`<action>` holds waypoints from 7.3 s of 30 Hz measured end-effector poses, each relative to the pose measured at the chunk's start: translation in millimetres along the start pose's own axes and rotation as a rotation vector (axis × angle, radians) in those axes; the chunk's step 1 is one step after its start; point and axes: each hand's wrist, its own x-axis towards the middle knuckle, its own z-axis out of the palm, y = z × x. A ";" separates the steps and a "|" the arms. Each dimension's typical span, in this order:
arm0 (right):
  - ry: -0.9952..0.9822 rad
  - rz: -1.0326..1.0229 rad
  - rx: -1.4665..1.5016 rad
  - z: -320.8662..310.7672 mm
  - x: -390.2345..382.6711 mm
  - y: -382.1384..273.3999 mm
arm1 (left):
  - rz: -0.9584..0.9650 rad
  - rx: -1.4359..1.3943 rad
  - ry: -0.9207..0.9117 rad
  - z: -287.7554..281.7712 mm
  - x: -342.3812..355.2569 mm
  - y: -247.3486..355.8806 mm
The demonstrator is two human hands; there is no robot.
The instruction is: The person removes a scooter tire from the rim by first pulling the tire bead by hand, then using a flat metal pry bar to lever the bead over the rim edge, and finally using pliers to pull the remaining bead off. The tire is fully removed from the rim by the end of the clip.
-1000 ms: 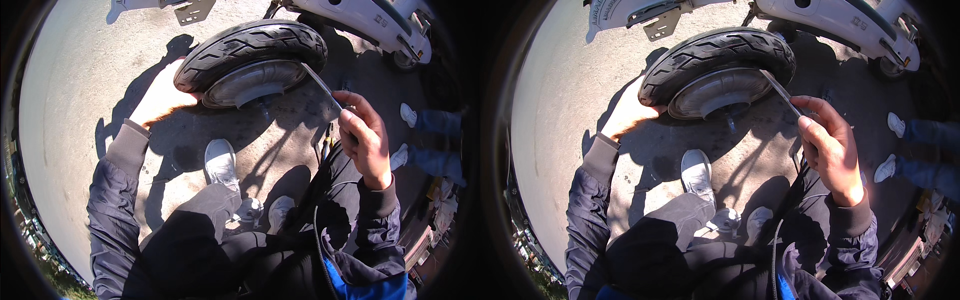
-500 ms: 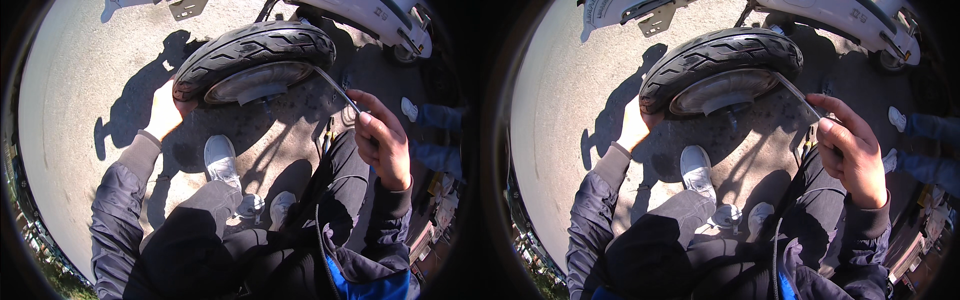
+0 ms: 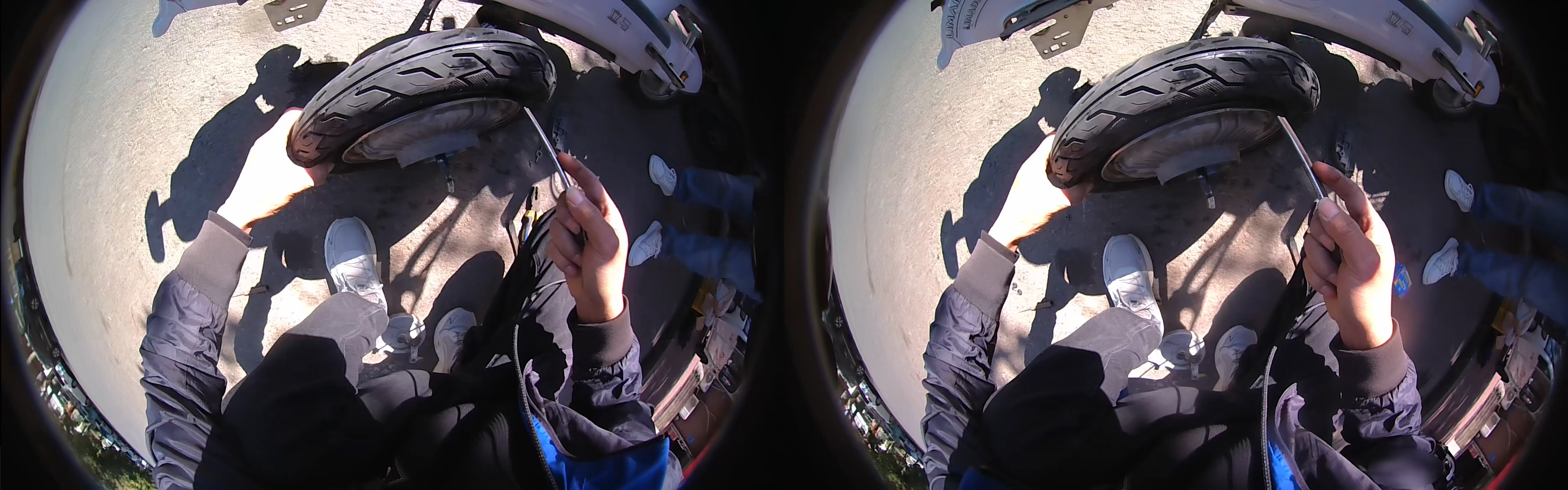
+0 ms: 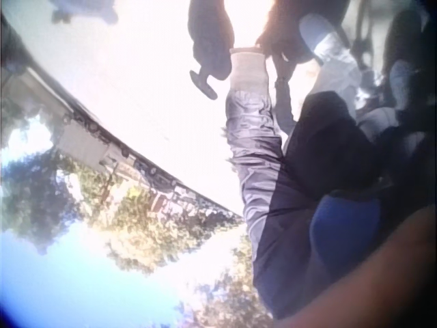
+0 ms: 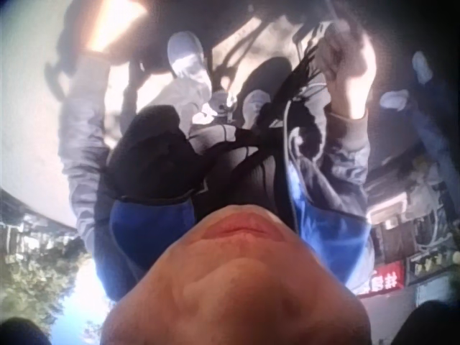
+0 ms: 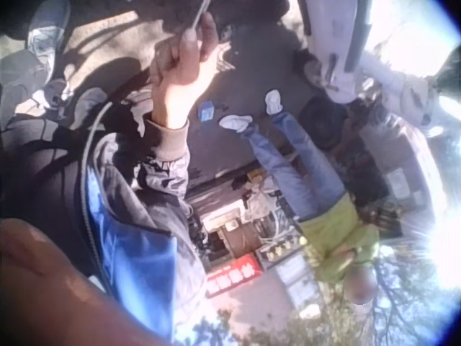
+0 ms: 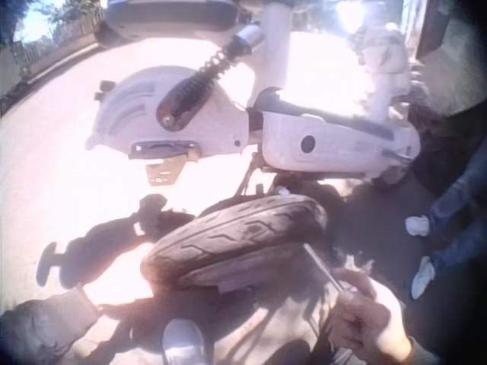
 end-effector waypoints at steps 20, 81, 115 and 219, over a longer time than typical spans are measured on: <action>0.041 0.052 -0.001 38.1 19.8 89.6 | 0.162 0.294 0.265 30.6 10.8 -43.1; -0.935 -0.266 -1.003 141.9 72.4 115.4 | -0.103 0.132 0.500 7.4 -86.4 -7.4; -0.501 -0.617 -0.333 111.6 158.8 139.4 | -0.082 0.209 0.537 -91.2 -43.1 -62.4; -0.365 -0.972 -0.931 101.8 141.3 -9.1 | -0.051 -1.240 0.494 110.9 -9.4 -44.4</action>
